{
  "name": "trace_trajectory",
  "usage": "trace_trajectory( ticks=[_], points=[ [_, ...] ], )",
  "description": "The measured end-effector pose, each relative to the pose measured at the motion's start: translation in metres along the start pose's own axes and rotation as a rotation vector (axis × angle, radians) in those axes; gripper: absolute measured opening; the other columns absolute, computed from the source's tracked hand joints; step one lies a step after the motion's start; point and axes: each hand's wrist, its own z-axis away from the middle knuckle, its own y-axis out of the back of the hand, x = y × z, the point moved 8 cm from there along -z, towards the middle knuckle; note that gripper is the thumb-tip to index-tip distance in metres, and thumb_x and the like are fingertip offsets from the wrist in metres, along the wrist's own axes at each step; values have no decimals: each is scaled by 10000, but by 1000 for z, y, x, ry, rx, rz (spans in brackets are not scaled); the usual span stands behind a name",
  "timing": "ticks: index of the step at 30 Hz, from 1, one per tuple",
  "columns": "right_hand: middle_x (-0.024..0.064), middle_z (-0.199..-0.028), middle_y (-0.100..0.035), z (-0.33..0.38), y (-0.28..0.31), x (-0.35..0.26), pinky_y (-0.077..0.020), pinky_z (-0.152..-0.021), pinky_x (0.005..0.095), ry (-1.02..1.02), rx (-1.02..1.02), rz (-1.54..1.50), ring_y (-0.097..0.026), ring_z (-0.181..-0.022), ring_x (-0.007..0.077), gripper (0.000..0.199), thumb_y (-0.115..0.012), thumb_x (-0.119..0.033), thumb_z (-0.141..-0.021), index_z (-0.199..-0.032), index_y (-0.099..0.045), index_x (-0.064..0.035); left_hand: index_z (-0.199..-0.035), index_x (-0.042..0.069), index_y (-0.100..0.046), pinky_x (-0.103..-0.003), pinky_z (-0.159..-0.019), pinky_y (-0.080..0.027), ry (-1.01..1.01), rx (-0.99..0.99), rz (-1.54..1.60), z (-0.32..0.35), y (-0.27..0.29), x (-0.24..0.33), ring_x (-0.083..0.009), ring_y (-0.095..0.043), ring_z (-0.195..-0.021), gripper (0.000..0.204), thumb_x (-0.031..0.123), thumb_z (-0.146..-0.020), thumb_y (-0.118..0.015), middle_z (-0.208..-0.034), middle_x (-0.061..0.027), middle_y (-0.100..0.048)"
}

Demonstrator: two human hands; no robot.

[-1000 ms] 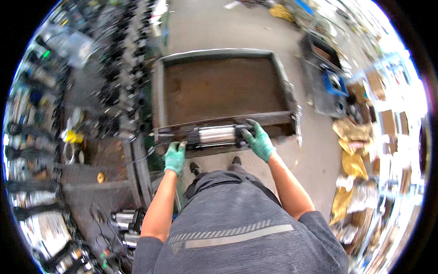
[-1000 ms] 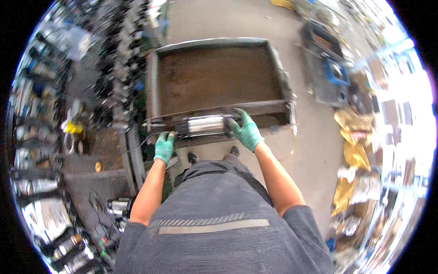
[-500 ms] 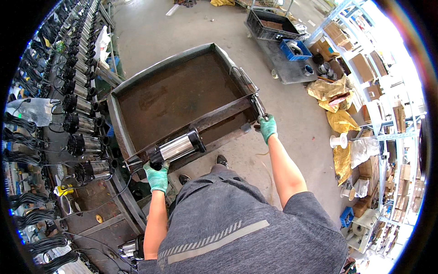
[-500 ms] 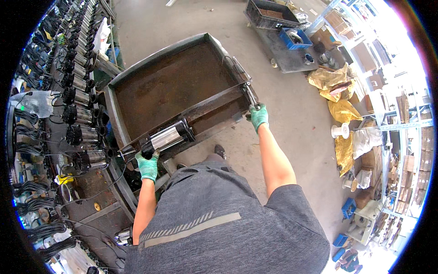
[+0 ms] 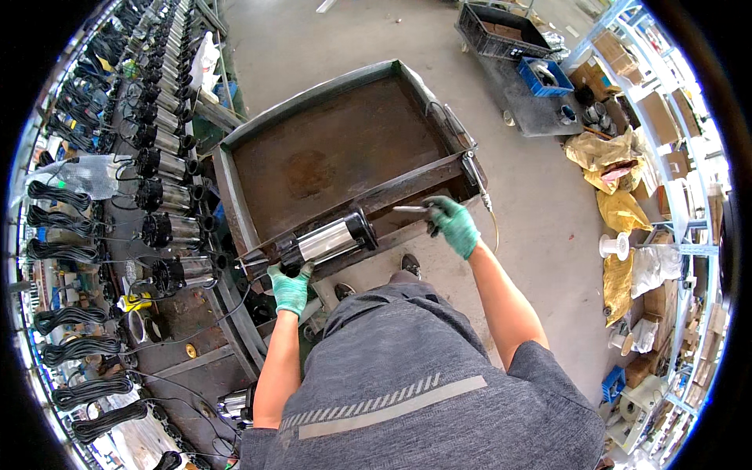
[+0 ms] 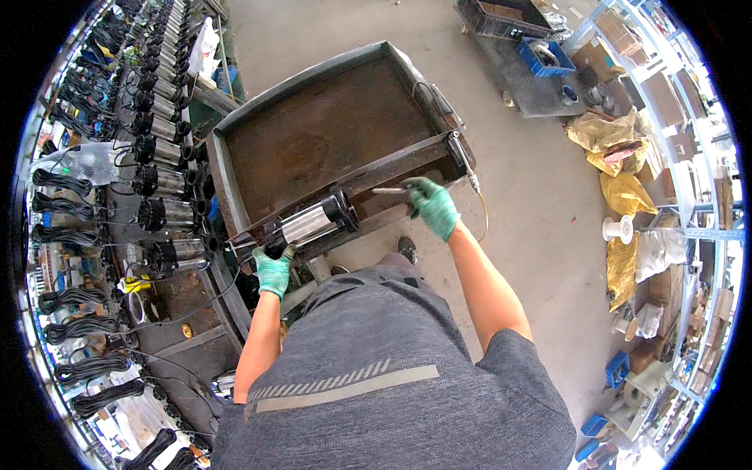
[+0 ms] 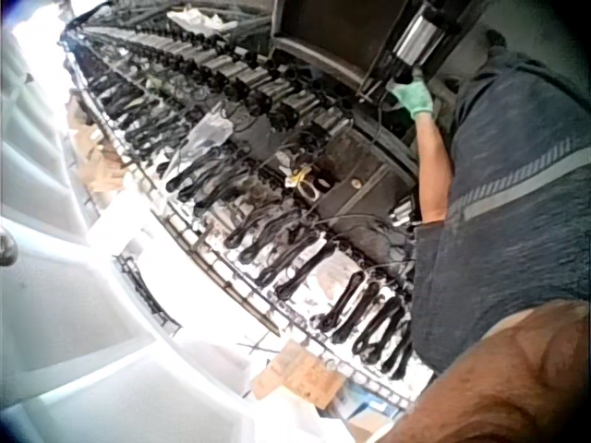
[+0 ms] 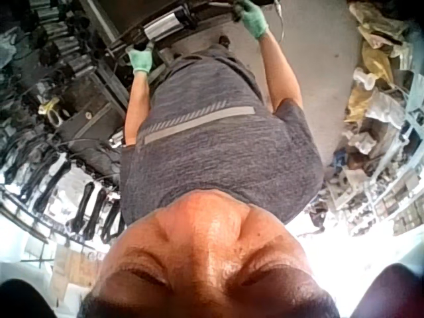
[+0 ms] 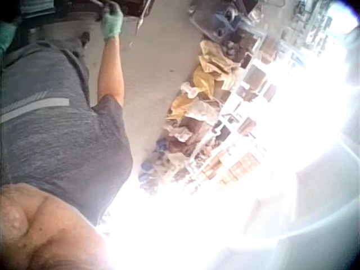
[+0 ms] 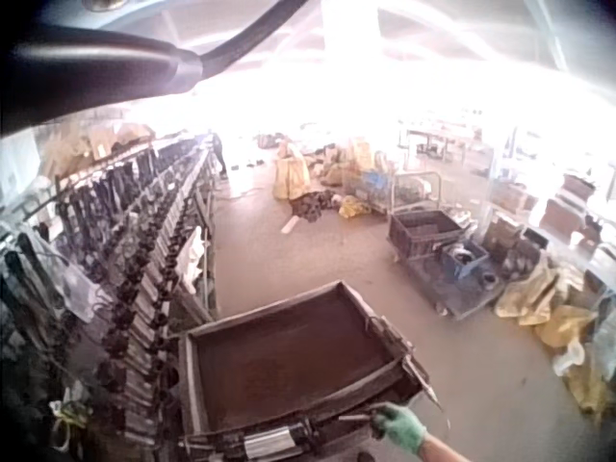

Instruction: The person repeatedly picks up a cylindrical metal pump from a rack, places it into a rectangular metal tray filled with liquid, and then removes it. This cycle is performed multiple times with different pumps. The person wears green gloves and handles the pumps by hand.

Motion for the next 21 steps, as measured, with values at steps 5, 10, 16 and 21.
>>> trace_trajectory(
  ticks=[5, 10, 16, 21],
  points=[
    [-11, -871, -625, -10, -55, 4, -495, -624, 271, -137, -188, 186, -559, -713, 97, 224, -568, -102, -1043, -1250, -648, -65, -1324, -55, -460, -389, -1018, -469, 76, -62, 30, -4, -5, -15, -283, -589, -1116, 852, 359, -756, -942, -1245, -191, -614],
    [-15, -909, -629, -21, -78, 6, -487, -675, 268, -163, -274, 222, -538, -762, 92, 230, -557, -107, -1046, -1250, -649, -55, -1295, -55, -467, -393, -1000, -478, 67, -61, 17, 0, -3, -2, -285, -592, -1088, 862, 428, -752, -932, -1206, -186, -624],
    [117, -1018, -722, -43, -76, 31, -537, -763, 402, -89, -221, 510, -671, -881, 264, 299, -537, -225, -1055, -1258, -654, -40, -1319, -57, -454, -392, -998, -478, 50, -64, 25, 1, -4, -5, -288, -593, -1090, 879, 419, -756, -932, -1215, -182, -622],
    [290, -1104, -692, -49, -83, 19, -527, -864, 524, -18, -173, 1078, -663, -1084, 438, 417, -486, -379, -1058, -1183, -669, -25, -1307, -46, -457, -386, -992, -478, 40, -52, 16, -1, -5, -17, -273, -593, -1078, 862, 417, -757, -933, -1208, -170, -627]
  ],
)
